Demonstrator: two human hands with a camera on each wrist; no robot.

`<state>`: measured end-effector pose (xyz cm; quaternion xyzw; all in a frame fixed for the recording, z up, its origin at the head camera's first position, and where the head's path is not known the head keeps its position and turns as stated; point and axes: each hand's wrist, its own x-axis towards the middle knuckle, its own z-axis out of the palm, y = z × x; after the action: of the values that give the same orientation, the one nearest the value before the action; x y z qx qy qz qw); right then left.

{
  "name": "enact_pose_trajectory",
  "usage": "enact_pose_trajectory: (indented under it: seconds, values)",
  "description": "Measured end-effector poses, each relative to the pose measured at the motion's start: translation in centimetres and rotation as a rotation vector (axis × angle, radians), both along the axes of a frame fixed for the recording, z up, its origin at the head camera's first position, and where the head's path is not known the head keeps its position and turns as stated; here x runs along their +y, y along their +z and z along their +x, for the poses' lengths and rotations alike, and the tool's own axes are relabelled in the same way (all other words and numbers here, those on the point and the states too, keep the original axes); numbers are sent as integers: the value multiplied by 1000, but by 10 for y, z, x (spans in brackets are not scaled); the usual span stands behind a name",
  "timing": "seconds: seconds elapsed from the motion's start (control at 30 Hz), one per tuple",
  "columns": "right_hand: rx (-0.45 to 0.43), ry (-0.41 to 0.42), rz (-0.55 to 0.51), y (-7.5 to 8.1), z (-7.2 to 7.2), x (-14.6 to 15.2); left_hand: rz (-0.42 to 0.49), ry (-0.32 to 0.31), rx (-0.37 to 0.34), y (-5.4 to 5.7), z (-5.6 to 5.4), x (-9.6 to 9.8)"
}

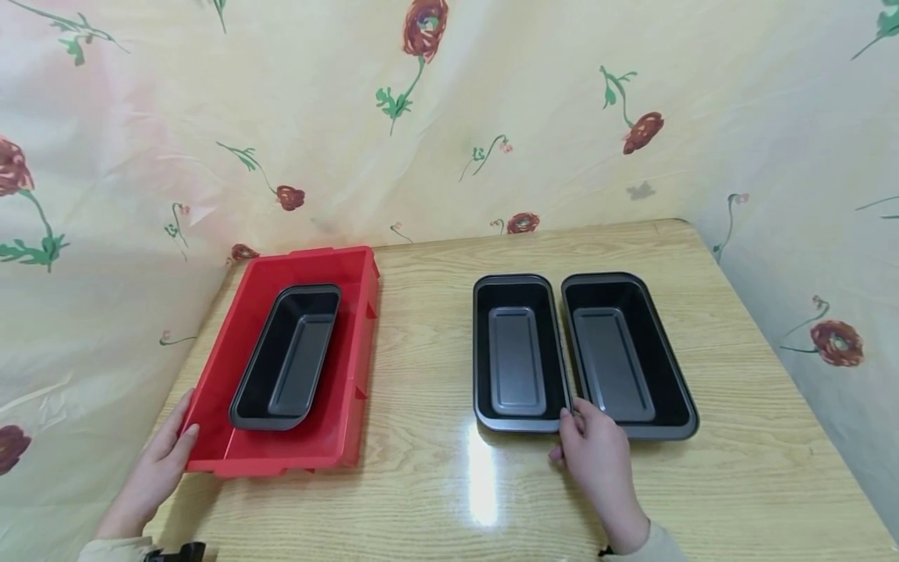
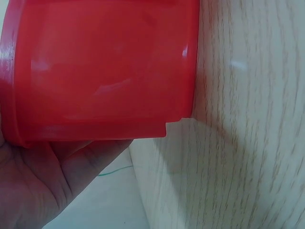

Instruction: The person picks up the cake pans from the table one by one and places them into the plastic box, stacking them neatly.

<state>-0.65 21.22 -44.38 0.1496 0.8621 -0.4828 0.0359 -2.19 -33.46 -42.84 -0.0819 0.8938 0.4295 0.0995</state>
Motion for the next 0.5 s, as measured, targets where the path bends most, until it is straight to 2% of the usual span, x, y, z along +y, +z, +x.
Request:
enact_pose_trajectory:
  seconds: [0.4, 0.5]
  values:
    - [71, -125, -271, -4, -1, -2, -11, 0, 14, -1, 0, 0]
    - [65, -138, -338, -5, -1, -1, -7, 4, 10, -2, 1, -1]
